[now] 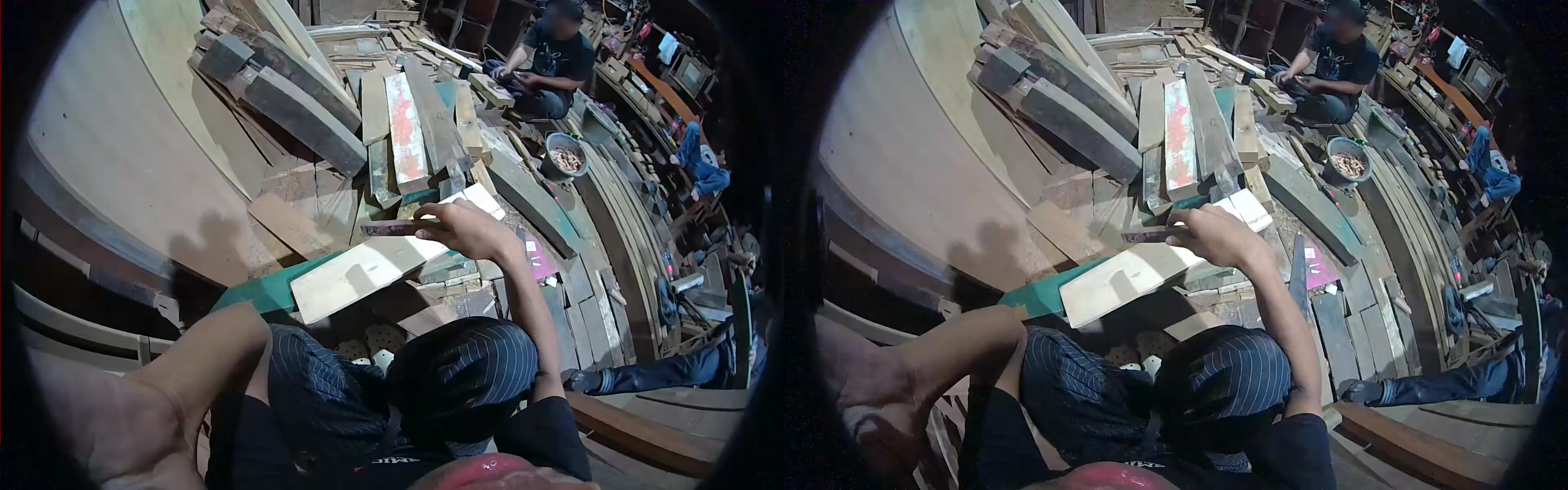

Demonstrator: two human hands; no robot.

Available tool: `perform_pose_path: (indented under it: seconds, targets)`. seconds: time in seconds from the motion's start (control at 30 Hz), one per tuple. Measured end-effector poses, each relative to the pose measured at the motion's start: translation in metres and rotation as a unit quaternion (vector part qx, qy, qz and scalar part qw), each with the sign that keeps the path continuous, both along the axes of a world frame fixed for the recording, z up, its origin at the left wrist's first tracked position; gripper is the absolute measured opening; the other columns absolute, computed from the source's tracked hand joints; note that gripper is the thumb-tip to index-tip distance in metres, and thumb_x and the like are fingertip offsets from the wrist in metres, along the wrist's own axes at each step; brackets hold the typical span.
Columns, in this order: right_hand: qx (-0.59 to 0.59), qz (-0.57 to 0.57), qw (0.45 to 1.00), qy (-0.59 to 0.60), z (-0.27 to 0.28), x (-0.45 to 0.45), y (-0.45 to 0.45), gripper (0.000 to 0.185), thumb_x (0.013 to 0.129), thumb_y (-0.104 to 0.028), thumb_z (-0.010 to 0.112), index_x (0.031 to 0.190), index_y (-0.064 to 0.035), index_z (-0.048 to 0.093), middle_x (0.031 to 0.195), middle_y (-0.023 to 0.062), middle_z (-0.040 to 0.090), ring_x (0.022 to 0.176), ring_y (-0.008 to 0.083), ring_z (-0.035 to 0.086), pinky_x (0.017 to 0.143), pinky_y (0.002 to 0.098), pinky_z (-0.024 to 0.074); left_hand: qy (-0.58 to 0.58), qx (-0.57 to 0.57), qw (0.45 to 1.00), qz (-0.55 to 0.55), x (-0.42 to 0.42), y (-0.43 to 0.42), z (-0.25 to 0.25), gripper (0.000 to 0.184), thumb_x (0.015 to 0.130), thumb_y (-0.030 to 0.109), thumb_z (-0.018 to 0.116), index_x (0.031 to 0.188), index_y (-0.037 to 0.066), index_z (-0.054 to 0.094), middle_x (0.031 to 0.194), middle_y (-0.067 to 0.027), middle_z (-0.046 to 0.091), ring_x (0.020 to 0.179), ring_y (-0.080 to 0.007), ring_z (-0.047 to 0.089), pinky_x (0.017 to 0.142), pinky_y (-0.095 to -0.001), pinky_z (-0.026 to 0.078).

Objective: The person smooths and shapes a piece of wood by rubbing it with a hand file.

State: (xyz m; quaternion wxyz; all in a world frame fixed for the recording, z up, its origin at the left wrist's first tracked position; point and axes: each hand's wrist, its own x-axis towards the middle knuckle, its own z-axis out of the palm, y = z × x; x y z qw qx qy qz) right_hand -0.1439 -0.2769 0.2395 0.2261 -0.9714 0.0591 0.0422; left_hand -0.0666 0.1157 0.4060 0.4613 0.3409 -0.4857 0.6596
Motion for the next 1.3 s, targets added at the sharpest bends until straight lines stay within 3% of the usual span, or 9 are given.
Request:
perform_pose_path:
  seconds: [0.5, 0.6, 0.63, 0.73, 0.77, 0.93, 1.1, 1.2, 1.3]
  targets:
    - [-0.024, 0.034, 0.999, -0.026, -0.014, 0.0, -0.01, 0.039, 0.099, -0.033, 0.063, 0.124, -0.0038, 0.063, 0.092, 0.0248, 0.071, 0.09, 0.0422, 0.068, 0.081, 0.0497, 0.0515, 0.023, -0.02, 0.999, -0.033, 0.012, 0.01, 0.004, 0.041, 0.105, 0.029, 0.046, 0.139, 0.007, 0.053, 0.124, -0.0093, 0.063, 0.107, -0.0235, 0.06, 0.088, -0.0389, 0.052]
    - [-0.001, 0.039, 0.999, -0.008, -0.017, 0.002, -0.012, 0.04, 0.099, -0.033, 0.063, 0.126, -0.0049, 0.061, 0.1, 0.024, 0.071, 0.098, 0.0432, 0.066, 0.085, 0.0497, 0.0507, 0.073, -0.083, 0.993, 0.051, 0.036, 0.035, 0.006, 0.04, 0.105, 0.028, 0.046, 0.138, 0.007, 0.055, 0.123, -0.0091, 0.064, 0.106, -0.0233, 0.061, 0.088, -0.0383, 0.053]
    - [-0.004, 0.05, 0.999, -0.01, -0.017, 0.002, -0.013, 0.04, 0.098, -0.034, 0.063, 0.127, -0.0051, 0.061, 0.102, 0.024, 0.071, 0.099, 0.0429, 0.066, 0.086, 0.0494, 0.0508, 0.105, -0.209, 0.96, 0.152, 0.048, 0.034, 0.005, 0.046, 0.106, 0.034, 0.044, 0.139, 0.004, 0.055, 0.126, -0.0094, 0.066, 0.105, -0.0245, 0.061, 0.085, -0.0368, 0.053]
    - [0.019, 0.035, 0.999, -0.002, -0.018, 0.0, -0.014, 0.043, 0.098, -0.036, 0.064, 0.126, -0.0039, 0.062, 0.101, 0.0229, 0.072, 0.1, 0.0416, 0.067, 0.086, 0.0488, 0.0515, -0.057, -0.103, 0.993, 0.011, 0.069, -0.019, 0.024, 0.021, 0.103, 0.014, 0.05, 0.115, 0.004, 0.064, 0.112, -0.0104, 0.065, 0.102, -0.0216, 0.062, 0.086, -0.0387, 0.054]
    - [-0.002, 0.026, 1.0, 0.004, -0.02, 0.0, -0.014, 0.044, 0.098, -0.036, 0.064, 0.126, -0.0033, 0.062, 0.099, 0.022, 0.072, 0.099, 0.0412, 0.068, 0.085, 0.0492, 0.0516, -0.008, -0.055, 0.98, -0.189, 0.062, -0.025, 0.024, 0.021, 0.102, 0.015, 0.053, 0.104, -0.001, 0.066, 0.107, -0.0108, 0.065, 0.093, -0.0207, 0.064, 0.081, -0.0359, 0.053]
    - [-0.012, 0.032, 0.999, -0.005, -0.02, 0.0, -0.014, 0.042, 0.097, -0.035, 0.064, 0.126, -0.0038, 0.062, 0.094, 0.0213, 0.072, 0.095, 0.0411, 0.068, 0.082, 0.0487, 0.0523, 0.124, -0.052, 0.98, -0.144, 0.075, -0.031, 0.027, 0.023, 0.103, 0.02, 0.052, 0.105, 0.0, 0.064, 0.1, -0.0077, 0.061, 0.082, -0.0162, 0.061, 0.075, -0.0288, 0.048]
    - [-0.016, 0.018, 1.0, 0.013, -0.022, 0.001, -0.013, 0.043, 0.096, -0.037, 0.066, 0.124, -0.0034, 0.064, 0.1, 0.0217, 0.072, 0.101, 0.0412, 0.067, 0.086, 0.0492, 0.0518, 0.133, -0.125, 0.982, -0.04, 0.089, -0.038, 0.029, 0.021, 0.099, 0.016, 0.057, 0.108, -0.002, 0.064, 0.097, -0.0081, 0.062, 0.078, -0.0158, 0.055, 0.072, -0.0271, 0.042]
    - [-0.008, 0.001, 1.0, -0.017, -0.028, 0.0, -0.014, 0.037, 0.089, -0.031, 0.07, 0.109, -0.0006, 0.071, 0.099, 0.0254, 0.072, 0.098, 0.0425, 0.069, 0.084, 0.0493, 0.055, 0.129, -0.119, 0.983, -0.054, 0.097, -0.037, 0.028, 0.026, 0.098, 0.02, 0.058, 0.11, -0.003, 0.063, 0.1, -0.0095, 0.062, 0.079, -0.0165, 0.056, 0.073, -0.0277, 0.043]
    - [-0.006, 0.006, 1.0, -0.01, -0.029, 0.0, -0.015, 0.037, 0.089, -0.031, 0.07, 0.111, -0.0017, 0.071, 0.1, 0.0251, 0.072, 0.098, 0.0428, 0.069, 0.083, 0.0498, 0.0551, 0.126, -0.104, 0.984, -0.065, 0.099, -0.042, 0.024, 0.032, 0.098, 0.024, 0.058, 0.113, -0.003, 0.062, 0.102, -0.0109, 0.063, 0.081, -0.0171, 0.057, 0.074, -0.0284, 0.044]
